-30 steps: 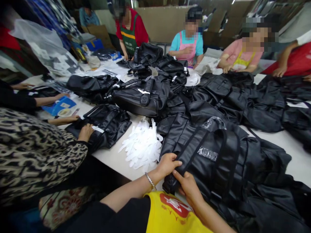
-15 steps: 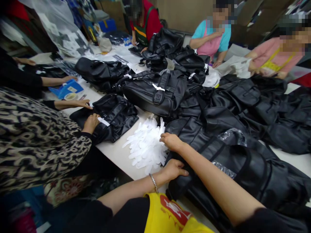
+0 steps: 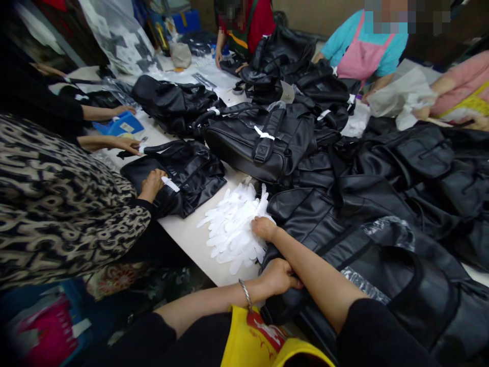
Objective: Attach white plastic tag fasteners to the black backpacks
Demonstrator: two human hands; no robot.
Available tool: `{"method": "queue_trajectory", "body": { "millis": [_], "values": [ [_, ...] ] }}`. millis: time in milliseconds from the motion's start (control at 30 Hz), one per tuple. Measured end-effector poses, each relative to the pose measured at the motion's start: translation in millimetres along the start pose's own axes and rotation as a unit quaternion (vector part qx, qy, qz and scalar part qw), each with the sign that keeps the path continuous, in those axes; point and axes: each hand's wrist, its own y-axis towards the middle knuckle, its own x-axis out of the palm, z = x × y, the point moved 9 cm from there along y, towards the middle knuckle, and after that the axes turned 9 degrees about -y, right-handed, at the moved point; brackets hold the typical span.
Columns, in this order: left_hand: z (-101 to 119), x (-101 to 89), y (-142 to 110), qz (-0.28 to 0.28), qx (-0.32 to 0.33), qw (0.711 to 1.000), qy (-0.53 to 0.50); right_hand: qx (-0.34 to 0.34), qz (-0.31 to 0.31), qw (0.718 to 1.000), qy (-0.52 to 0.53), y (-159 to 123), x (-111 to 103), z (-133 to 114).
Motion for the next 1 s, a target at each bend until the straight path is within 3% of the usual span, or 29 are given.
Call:
{"method": "queue_trajectory", "body": {
  "millis": [200,400,467,500,600,667,800,900,1000],
  "values": [
    [4,-2.1,-5,-0.004,0.008,1.000,0.015,0.126,0.081,0.986,0.077,-25,-46,31],
    [9,-6.6,-11,0.017,0.013,0.999,-0.030,0.285,0.182,0.925,0.172,-83,-96,65],
    [7,-7.8,-12,0.033,0.003,0.998,-0.060,0.309,0.229,0.885,0.264,-111,-109,67],
    [6,-8.5,-12,0.039,-0.005,0.996,-0.084,0.307,0.263,0.850,0.337,-128,-115,65],
    [9,-9.2,-16,0.034,-0.043,0.984,-0.172,0.279,0.348,0.704,0.552,-190,-122,46],
    [16,-12.6,-20,0.025,-0.063,0.975,-0.212,0.294,0.337,0.626,0.639,-233,-108,25],
    [32,-28.3,-19,0.024,-0.103,0.966,-0.235,0.339,0.193,0.494,0.776,-292,-36,-40],
    [42,-34.7,-14,0.013,-0.135,0.964,-0.227,0.338,0.122,0.442,0.822,-296,13,-86],
    [55,-35.1,-8,-0.003,-0.143,0.968,-0.207,0.323,0.124,0.410,0.844,-271,34,-105]
  ]
}}
